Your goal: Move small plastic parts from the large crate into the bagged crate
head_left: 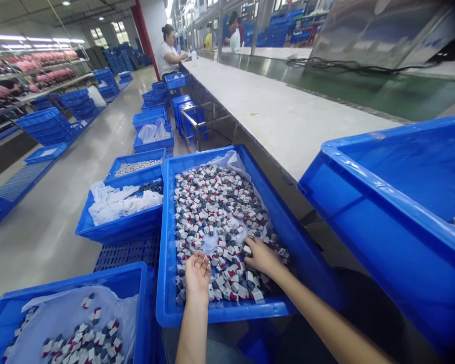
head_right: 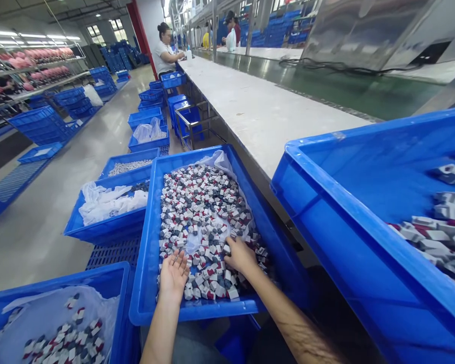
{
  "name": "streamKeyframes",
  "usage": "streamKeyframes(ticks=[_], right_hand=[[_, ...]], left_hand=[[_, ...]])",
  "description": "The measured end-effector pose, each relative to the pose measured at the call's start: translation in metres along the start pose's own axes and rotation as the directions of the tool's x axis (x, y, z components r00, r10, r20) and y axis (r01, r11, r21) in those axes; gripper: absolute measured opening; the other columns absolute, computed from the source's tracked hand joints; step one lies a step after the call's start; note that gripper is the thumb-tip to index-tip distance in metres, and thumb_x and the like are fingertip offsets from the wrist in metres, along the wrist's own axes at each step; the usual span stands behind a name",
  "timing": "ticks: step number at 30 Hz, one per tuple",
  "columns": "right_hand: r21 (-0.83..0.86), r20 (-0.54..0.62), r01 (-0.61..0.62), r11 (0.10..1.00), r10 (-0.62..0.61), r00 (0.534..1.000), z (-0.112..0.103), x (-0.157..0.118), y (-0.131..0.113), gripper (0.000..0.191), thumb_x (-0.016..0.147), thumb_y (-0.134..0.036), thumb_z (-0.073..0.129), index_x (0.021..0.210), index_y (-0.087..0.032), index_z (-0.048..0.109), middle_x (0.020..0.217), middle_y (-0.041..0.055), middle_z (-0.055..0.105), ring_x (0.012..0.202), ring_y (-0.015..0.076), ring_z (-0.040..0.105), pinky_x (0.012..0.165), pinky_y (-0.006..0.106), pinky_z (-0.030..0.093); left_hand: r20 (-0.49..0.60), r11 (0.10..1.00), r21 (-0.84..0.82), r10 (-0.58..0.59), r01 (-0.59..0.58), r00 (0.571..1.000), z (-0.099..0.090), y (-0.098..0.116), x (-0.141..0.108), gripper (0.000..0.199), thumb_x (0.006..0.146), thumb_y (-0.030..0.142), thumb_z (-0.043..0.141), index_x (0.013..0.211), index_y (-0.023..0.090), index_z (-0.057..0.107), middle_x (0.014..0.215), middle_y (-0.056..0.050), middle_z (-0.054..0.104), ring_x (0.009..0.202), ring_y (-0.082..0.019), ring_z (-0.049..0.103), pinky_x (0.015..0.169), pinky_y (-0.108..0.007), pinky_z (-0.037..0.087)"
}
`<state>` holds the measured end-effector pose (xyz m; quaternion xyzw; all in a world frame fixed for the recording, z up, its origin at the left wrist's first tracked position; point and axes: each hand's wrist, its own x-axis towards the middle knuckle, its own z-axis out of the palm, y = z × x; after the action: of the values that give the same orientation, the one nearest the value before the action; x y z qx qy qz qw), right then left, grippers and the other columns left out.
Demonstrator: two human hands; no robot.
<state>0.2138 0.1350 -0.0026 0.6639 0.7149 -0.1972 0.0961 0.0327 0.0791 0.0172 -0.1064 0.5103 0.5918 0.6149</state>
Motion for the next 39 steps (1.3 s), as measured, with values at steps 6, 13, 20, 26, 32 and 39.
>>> streamKeyframes(ticks=[6,13,20,26,32,39], right_hand=[[-0.024,0.009,0.003,1.0,-0.002,1.0,0.002,0.002,-0.008,0.043,0.081,-0.035,0.051,0.119,-0.018,0.04,0.117,0.0088,0.045,0.098,0.0215,0.049,0.078,0.04,0.046],[-0.051,-0.017,0.034,0.998,-0.035,0.999,0.001,0.014,-0.019,0.041,0.082,-0.034,0.05,0.119,-0.017,0.041,0.113,0.0084,0.048,0.095,0.0205,0.051,0.078,0.041,0.045],[0.069,-0.072,0.09,0.994,-0.085,0.994,-0.002,0.019,-0.009,0.033,0.082,-0.035,0.049,0.109,-0.015,0.048,0.1,0.006,0.054,0.085,0.0167,0.055,0.075,0.038,0.046],[0.304,-0.213,0.093,0.948,-0.028,0.977,-0.015,0.009,0.001,0.03,0.084,-0.03,0.044,0.11,-0.016,0.047,0.099,0.0071,0.057,0.088,0.0169,0.054,0.078,0.035,0.044],[0.485,-0.236,0.314,0.816,-0.223,0.946,-0.028,-0.027,-0.052,0.033,0.077,-0.026,0.044,0.11,-0.019,0.05,0.099,0.0043,0.059,0.088,0.0178,0.055,0.076,0.029,0.045],[0.555,-0.28,0.551,0.623,-0.484,0.829,-0.044,-0.053,-0.086,0.039,0.076,-0.024,0.05,0.114,-0.028,0.047,0.111,0.0031,0.051,0.094,0.0172,0.053,0.078,0.029,0.044]], left_hand=[[0.015,1.0,0.02,0.0,0.0,1.0,0.002,0.0,0.0,0.021,0.08,0.028,0.046,0.093,0.013,0.053,0.086,-0.003,0.058,0.067,-0.009,0.055,0.052,-0.022,0.043],[0.009,0.999,0.04,0.022,-0.023,1.0,-0.001,-0.001,0.001,0.023,0.08,0.03,0.046,0.094,0.013,0.053,0.086,-0.003,0.059,0.067,-0.01,0.055,0.053,-0.023,0.044],[0.0,0.998,0.063,0.02,-0.02,1.0,0.0,-0.003,0.003,0.023,0.08,0.03,0.045,0.094,0.014,0.053,0.088,-0.003,0.058,0.067,-0.01,0.055,0.054,-0.022,0.043],[0.059,0.996,0.088,-0.03,0.025,0.998,0.001,-0.004,0.006,0.021,0.08,0.03,0.043,0.094,0.016,0.051,0.092,-0.003,0.057,0.071,-0.009,0.057,0.058,-0.022,0.045],[0.307,0.978,0.109,-0.203,0.177,0.93,0.009,-0.002,-0.012,0.033,0.075,0.041,0.046,0.101,0.02,0.053,0.096,-0.007,0.059,0.079,-0.018,0.059,0.065,-0.032,0.048],[0.404,0.97,-0.042,-0.201,0.238,0.892,0.007,0.006,-0.014,0.038,0.073,0.045,0.048,0.101,0.02,0.055,0.09,-0.003,0.062,0.079,-0.015,0.059,0.067,-0.026,0.047]])
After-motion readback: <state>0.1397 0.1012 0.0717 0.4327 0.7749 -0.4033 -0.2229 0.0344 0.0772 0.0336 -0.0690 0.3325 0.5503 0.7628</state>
